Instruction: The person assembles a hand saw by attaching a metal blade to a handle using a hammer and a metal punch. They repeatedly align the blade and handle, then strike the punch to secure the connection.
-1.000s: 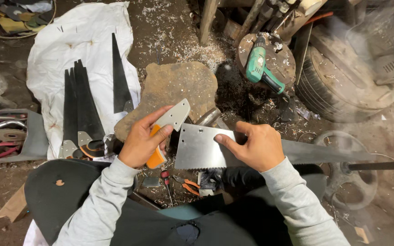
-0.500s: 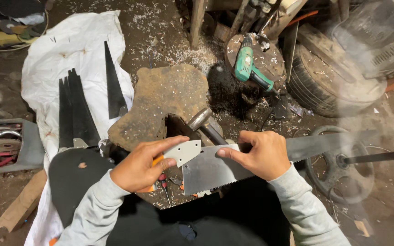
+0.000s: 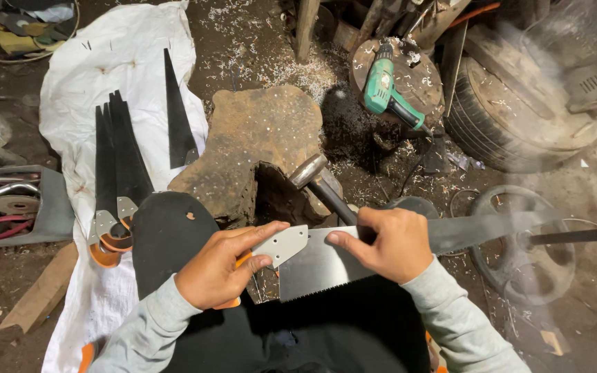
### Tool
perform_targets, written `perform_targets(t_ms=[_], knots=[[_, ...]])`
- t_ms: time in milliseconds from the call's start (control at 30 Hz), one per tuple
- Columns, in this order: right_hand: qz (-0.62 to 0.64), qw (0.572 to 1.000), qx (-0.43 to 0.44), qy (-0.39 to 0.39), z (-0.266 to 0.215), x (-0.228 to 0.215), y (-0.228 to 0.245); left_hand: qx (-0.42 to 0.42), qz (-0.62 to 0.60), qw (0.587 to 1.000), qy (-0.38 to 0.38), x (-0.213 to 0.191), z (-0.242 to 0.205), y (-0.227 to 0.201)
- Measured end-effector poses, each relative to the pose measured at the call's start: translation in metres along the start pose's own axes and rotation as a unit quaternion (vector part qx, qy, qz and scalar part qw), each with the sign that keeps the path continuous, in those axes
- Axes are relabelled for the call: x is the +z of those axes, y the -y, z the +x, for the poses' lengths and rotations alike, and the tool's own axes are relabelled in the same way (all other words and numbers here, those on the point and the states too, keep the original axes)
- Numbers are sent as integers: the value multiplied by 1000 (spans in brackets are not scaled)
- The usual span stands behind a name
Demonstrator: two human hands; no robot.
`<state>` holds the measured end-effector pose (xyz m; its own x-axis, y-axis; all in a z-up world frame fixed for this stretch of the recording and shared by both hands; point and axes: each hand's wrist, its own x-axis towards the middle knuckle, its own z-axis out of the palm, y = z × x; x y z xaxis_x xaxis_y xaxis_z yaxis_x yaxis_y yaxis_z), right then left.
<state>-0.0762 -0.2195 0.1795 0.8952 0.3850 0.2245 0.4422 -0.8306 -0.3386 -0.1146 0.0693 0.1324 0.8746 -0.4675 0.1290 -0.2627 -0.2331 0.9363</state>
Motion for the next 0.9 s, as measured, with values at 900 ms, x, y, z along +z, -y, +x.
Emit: perform_targets(t_ms=[900], knots=[[26, 995, -98, 3, -16, 16, 15, -64, -19, 998, 17, 14, -25, -9]])
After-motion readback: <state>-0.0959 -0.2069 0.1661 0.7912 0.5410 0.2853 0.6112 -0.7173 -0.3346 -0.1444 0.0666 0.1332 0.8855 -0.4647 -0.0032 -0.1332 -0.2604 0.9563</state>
